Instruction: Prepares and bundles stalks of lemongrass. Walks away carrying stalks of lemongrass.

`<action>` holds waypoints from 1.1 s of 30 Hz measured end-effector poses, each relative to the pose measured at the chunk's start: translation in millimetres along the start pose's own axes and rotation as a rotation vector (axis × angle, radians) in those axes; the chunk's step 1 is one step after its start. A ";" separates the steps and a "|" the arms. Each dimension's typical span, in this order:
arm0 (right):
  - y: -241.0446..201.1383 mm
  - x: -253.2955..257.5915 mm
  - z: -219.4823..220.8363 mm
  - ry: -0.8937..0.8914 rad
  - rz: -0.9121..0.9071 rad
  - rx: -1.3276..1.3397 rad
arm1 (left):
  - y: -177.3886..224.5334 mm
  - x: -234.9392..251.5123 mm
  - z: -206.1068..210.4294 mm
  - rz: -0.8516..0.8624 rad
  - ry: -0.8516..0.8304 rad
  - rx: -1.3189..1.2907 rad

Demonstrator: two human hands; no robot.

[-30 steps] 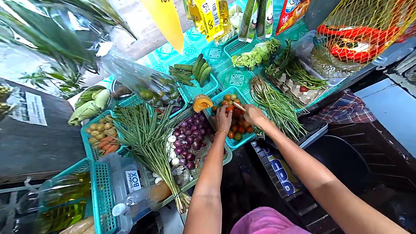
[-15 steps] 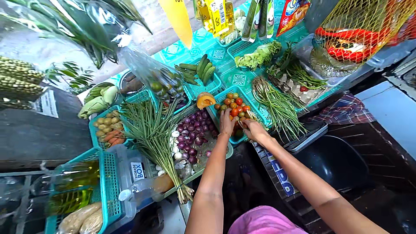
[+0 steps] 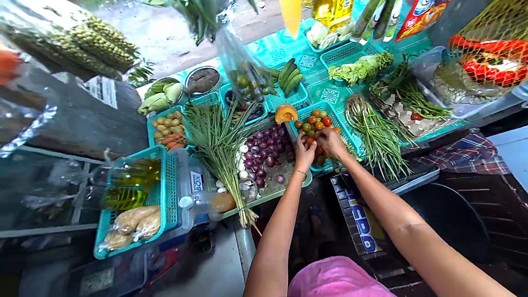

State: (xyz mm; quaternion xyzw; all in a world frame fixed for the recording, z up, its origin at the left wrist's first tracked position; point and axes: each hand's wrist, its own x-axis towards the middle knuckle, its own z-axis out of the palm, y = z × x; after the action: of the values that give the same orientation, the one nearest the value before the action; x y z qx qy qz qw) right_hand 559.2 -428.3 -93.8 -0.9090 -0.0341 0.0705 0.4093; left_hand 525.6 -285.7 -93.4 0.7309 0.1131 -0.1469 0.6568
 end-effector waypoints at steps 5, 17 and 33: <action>-9.7 8.3 12.7 -0.180 0.092 -0.103 | -23.1 -12.7 -9.2 -0.051 -0.059 -0.204; -3.2 23.6 48.7 -0.022 0.078 -0.213 | -71.8 -192.2 -68.6 0.274 0.020 0.091; -124.1 -204.8 204.7 -0.963 0.164 0.233 | -137.3 -210.8 -214.8 -0.345 0.361 -0.366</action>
State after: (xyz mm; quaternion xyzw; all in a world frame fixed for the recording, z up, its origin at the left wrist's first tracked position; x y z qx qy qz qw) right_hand 324.4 -219.3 -114.4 -0.7212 -0.1396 0.5174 0.4390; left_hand 294.4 -51.2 -123.9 0.5849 0.3750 -0.1011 0.7121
